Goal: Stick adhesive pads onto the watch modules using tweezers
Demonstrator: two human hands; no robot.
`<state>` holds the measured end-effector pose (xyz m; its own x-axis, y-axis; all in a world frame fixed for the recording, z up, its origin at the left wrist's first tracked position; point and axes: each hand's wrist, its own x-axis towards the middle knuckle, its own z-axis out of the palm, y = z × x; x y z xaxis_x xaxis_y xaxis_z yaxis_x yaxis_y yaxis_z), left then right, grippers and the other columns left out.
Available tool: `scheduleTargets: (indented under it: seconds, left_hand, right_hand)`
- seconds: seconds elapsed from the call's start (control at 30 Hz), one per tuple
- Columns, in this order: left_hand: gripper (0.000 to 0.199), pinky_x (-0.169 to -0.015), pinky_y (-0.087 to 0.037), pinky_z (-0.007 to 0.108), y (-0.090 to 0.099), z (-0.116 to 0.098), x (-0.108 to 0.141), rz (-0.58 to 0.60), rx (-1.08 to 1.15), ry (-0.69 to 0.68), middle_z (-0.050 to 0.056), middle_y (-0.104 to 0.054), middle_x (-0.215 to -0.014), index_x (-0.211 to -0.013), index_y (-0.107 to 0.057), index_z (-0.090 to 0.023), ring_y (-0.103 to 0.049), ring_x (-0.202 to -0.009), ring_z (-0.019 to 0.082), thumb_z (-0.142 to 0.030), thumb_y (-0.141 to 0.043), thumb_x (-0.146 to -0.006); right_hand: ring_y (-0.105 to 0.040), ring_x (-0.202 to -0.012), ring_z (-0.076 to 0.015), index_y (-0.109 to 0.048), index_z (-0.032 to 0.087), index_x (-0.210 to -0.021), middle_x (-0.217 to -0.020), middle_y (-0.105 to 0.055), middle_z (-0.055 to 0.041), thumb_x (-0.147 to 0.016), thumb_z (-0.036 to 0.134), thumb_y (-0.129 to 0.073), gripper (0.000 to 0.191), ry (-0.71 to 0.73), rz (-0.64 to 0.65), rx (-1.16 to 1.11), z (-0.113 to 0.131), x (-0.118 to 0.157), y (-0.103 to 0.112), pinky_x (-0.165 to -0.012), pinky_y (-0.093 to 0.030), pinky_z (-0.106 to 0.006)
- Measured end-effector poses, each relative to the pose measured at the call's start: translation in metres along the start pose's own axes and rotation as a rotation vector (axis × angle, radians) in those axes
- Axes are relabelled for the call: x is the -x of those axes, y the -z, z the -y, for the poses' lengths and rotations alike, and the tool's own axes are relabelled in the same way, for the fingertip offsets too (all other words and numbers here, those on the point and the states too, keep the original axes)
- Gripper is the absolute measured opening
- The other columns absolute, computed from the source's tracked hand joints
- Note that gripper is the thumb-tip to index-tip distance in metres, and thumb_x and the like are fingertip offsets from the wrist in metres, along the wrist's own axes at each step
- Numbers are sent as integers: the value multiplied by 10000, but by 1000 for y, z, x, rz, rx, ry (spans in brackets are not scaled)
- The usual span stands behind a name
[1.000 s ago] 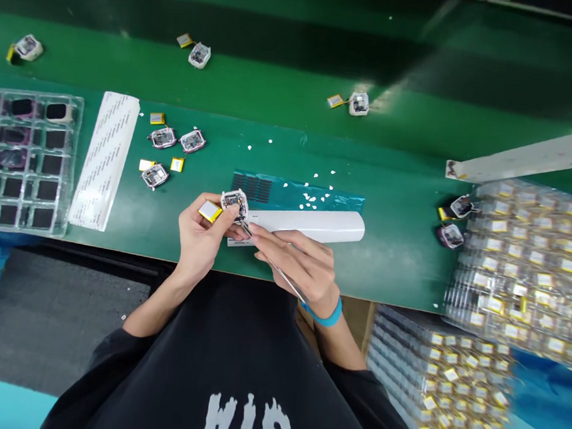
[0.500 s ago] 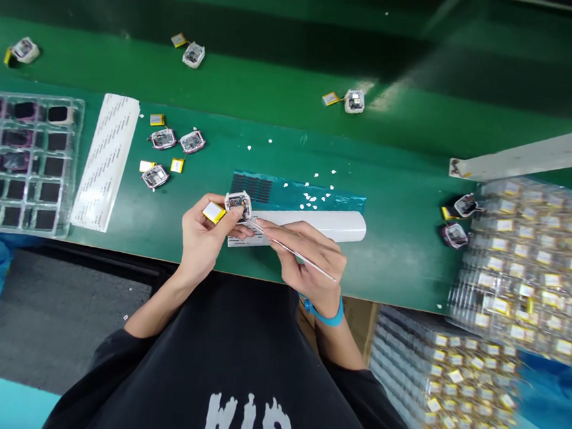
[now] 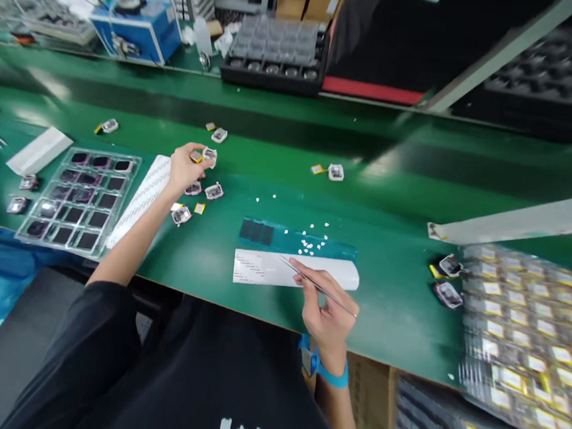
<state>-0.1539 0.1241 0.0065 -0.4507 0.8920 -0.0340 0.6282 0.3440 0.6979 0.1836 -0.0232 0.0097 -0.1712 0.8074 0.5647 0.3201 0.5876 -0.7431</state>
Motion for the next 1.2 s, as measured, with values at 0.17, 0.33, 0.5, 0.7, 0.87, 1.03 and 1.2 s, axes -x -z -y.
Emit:
scheduleTargets:
  seconds: [0.17, 0.33, 0.5, 0.7, 0.87, 1.03, 1.2]
  left_hand:
    - [296, -1102, -319, 636, 7, -1, -64, -92, -246, -55, 293, -617, -1327, -1046, -712, -74, -402, -1394, 482, -300, -682, -857]
    - [349, -1160, -293, 605, -24, -10, -79, -67, -315, -79, 242, -553, -1428, -1149, -707, -105, -364, -1444, 435, -374, -649, -935]
    - [401, -1139, -423, 577, -33, -14, -91, -34, -279, -16, 123, -571, -1446, -1304, -630, -165, -523, -1358, 320, -369, -688, -963]
    - [288, -1047, -530, 516, -18, -19, -78, 5, -89, 44, 102, -682, -1260, -1174, -683, -146, -652, -1196, 268, -340, -707, -963]
    - [81, -1087, -505, 457, 3, -37, -40, -10, 292, -40, 114, -746, -1100, -906, -663, -133, -686, -1170, 277, -195, -711, -883]
    - [182, -924, -609, 396, 5, -52, 35, 142, 749, -89, 94, -753, -953, -866, -528, -192, -760, -968, 222, -361, -585, -906]
    - [338, -681, -617, 312, -8, -58, 118, 339, 924, -82, -51, -556, -632, -798, -506, -215, -628, -522, 117, -505, -675, -837]
  right_hand:
    - [-744, -720, -196, -756, 284, -1193, -978, -803, -45, -964, 66, -596, 354, -26, -47, 70, -2, 5, 11, -634, -624, -328]
    - [-726, -703, -166, -758, 259, -1178, -928, -792, -43, -995, 85, -573, 314, -30, -40, 104, -7, 11, 12, -664, -617, -296]
    - [-730, -737, -158, -747, 258, -1199, -1016, -795, -58, -1001, 84, -572, 316, -16, 2, 77, -8, 14, 8, -682, -610, -282]
    - [-726, -748, -155, -754, 275, -1189, -954, -787, -31, -999, 94, -578, 316, -39, 1, 52, -8, 15, 6, -713, -605, -281]
    - [-727, -743, -148, -747, 248, -1158, -963, -786, -39, -1016, 112, -549, 279, -75, -4, 14, -9, 8, -1, -651, -594, -261]
    - [-746, -972, -200, -704, 210, -1027, -1031, -789, -73, -1081, 202, -429, 280, -98, 10, -49, -5, -6, -19, -865, -605, -365]
    - [-564, -554, -121, -667, 202, -1037, -723, -648, 4, -1109, 271, -372, 312, -175, -37, -33, 6, -21, -32, -553, -483, -263]
